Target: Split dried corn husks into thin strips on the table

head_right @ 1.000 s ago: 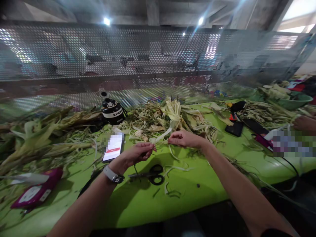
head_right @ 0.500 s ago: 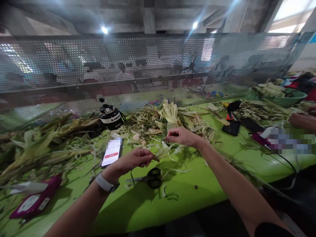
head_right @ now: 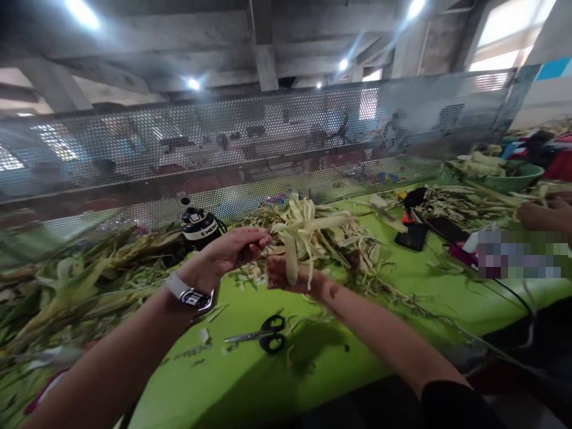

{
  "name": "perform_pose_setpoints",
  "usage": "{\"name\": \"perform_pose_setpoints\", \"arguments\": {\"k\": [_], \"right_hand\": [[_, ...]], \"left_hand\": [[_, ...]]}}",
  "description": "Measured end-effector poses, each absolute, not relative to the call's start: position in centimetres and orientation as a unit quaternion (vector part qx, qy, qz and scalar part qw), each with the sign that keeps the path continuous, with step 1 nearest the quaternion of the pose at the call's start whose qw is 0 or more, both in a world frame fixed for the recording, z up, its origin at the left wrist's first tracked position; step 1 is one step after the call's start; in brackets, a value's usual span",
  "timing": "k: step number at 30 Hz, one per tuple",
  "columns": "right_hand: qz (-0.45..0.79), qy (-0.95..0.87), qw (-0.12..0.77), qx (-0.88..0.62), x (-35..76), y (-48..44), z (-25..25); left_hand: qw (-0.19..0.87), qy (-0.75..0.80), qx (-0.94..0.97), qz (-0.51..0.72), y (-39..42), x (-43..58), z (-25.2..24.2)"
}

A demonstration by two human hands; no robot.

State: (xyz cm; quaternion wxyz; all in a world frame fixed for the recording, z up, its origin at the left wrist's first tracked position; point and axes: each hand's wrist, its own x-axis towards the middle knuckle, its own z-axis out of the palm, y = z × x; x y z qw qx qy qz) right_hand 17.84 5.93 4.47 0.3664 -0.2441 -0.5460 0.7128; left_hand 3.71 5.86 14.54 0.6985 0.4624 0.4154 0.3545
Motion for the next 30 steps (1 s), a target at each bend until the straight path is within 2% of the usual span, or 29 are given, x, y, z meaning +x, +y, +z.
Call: {"name": "perform_pose_setpoints", "arguments": {"k": [8,14,18,21,24,27,28,30], "right_hand": [[0.829,-0.315,0.393,-0.243,18.0,2.3,1.9],[0.784,-0.395,0.402,-0.263,19.3,2.4,2.4],[0.747,-0.503,0.321,-0.295,20.7,2.6,1.7],[0.674,-0.61,0.228,-0.349,23.2,2.4,1.2],[0.528,-0.711,0.154,-0.438,26.2,1.5,1.6],[0.274,-0.745,0.213,-0.57,27.9,0.2,3.2],[0.224,-0.742,0.243,-0.584,27.8,-0.2,3.9],[0.217,-0.751,0.322,-0.535,26.6,-0.6,5.1]], "left_hand": [[0.622,0.539,0.435,0.366,8.0,2.6,9.3],[0.595,0.545,0.439,0.395,7.0,2.7,8.9],[0.575,0.535,0.418,0.456,7.2,2.3,9.1],[0.565,0.526,0.412,0.484,7.7,1.3,9.2],[0.553,0.522,0.411,0.502,8.1,0.6,9.2],[0.539,0.519,0.416,0.516,7.9,0.7,9.3],[0.537,0.516,0.42,0.518,7.8,1.0,9.4],[0.538,0.509,0.431,0.516,7.4,1.7,9.4]]}}
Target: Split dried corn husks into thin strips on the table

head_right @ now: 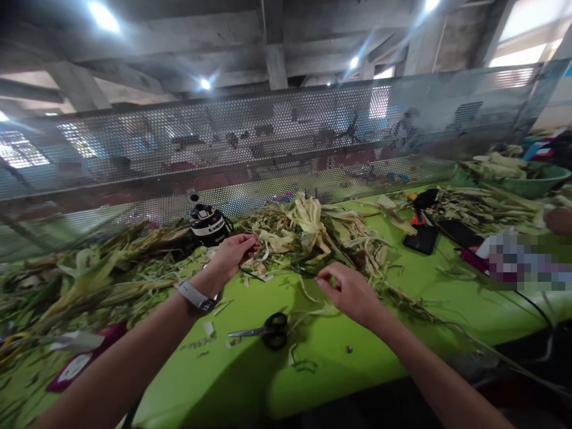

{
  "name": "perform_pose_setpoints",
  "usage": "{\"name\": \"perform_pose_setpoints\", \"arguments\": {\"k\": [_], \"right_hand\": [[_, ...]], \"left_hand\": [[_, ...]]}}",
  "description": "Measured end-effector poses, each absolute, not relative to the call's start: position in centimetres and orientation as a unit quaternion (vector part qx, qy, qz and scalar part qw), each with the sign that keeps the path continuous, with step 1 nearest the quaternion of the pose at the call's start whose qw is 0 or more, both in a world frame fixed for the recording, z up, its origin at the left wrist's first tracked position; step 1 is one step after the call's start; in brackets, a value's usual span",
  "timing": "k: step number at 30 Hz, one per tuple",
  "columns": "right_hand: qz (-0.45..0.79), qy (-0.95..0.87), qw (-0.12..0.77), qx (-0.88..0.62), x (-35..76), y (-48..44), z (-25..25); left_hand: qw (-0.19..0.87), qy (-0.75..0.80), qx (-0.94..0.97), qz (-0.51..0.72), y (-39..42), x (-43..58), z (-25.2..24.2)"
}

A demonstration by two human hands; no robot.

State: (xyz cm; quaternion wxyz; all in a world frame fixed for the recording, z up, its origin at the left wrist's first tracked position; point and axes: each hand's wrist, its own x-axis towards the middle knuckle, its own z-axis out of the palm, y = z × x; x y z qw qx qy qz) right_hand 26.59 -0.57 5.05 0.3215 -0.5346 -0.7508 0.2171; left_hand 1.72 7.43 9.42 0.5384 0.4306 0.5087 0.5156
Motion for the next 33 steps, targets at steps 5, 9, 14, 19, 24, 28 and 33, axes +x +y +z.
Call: {"name": "perform_pose_setpoints", "arguments": {"k": [5,9,14,19,24,28,33], "right_hand": [[0.458,-0.659,0.404,-0.439,20.3,2.2,6.0],[0.544,-0.585,0.458,-0.389,17.0,5.2,5.1],[0.562,-0.593,0.444,-0.369,16.8,6.2,4.1],[0.254,-0.756,0.423,-0.43,17.4,5.7,3.4],[0.022,-0.85,0.291,-0.439,17.9,4.6,4.3],[-0.026,-0.856,0.263,-0.445,18.7,4.5,5.6],[-0.044,-0.852,0.257,-0.454,19.4,4.9,6.2]], "left_hand": [[0.564,0.498,0.433,0.497,6.4,3.5,9.4],[0.602,0.478,0.426,0.477,5.7,3.8,9.3],[0.633,0.47,0.406,0.461,5.4,3.6,9.2],[0.609,0.471,0.431,0.471,5.6,3.7,8.3],[0.487,0.474,0.541,0.496,5.5,3.6,7.5],[0.379,0.505,0.64,0.438,5.2,3.2,7.3],[0.38,0.479,0.701,0.367,4.9,2.5,7.2]]}}
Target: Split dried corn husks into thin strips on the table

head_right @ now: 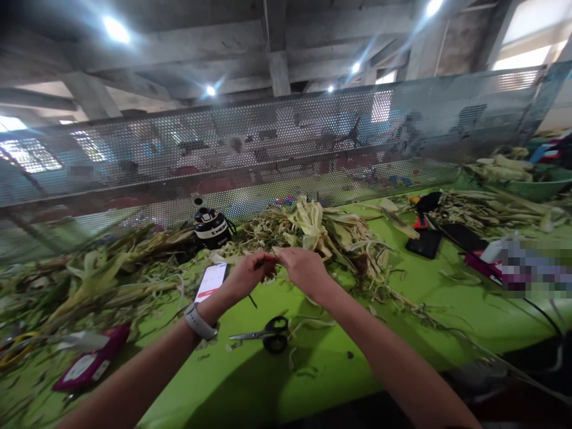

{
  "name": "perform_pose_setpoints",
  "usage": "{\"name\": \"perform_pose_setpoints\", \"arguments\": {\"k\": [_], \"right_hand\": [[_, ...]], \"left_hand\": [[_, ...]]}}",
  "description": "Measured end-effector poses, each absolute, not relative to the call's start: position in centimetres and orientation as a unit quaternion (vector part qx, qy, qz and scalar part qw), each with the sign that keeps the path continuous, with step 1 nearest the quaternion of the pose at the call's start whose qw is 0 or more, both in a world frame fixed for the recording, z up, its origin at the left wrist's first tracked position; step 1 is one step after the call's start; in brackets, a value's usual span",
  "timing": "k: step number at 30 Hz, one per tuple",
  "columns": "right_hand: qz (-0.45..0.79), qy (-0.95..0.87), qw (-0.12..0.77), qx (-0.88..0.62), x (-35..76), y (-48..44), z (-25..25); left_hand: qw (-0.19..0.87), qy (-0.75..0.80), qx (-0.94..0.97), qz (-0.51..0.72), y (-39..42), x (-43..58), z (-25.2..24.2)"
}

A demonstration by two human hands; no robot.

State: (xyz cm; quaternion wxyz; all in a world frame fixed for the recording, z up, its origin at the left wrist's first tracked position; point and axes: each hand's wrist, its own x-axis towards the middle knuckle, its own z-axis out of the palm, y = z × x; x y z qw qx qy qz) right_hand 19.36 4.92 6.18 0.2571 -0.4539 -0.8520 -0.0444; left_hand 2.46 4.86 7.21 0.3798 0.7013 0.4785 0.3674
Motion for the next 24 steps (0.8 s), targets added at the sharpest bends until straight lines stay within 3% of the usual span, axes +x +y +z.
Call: {"name": "perform_pose_setpoints", "arguments": {"k": [6,13,18,21,24], "right_hand": [[-0.073,-0.871,0.24,-0.423,19.3,4.6,5.9],[-0.048,-0.899,0.26,-0.35,21.1,4.5,7.9],[0.055,-0.894,0.329,-0.298,21.6,5.5,10.9],[0.134,-0.879,0.354,-0.289,21.0,7.4,11.6],[0.316,-0.816,0.371,-0.311,20.5,9.1,9.9]], "left_hand": [[0.411,0.493,0.71,0.291,4.7,1.9,7.6],[0.246,0.504,0.781,0.274,4.1,0.9,7.8],[0.238,0.446,0.82,0.27,2.6,1.5,8.8],[0.299,0.367,0.842,0.257,1.7,2.2,10.4],[0.393,0.335,0.819,0.251,1.8,2.2,11.8]]}}
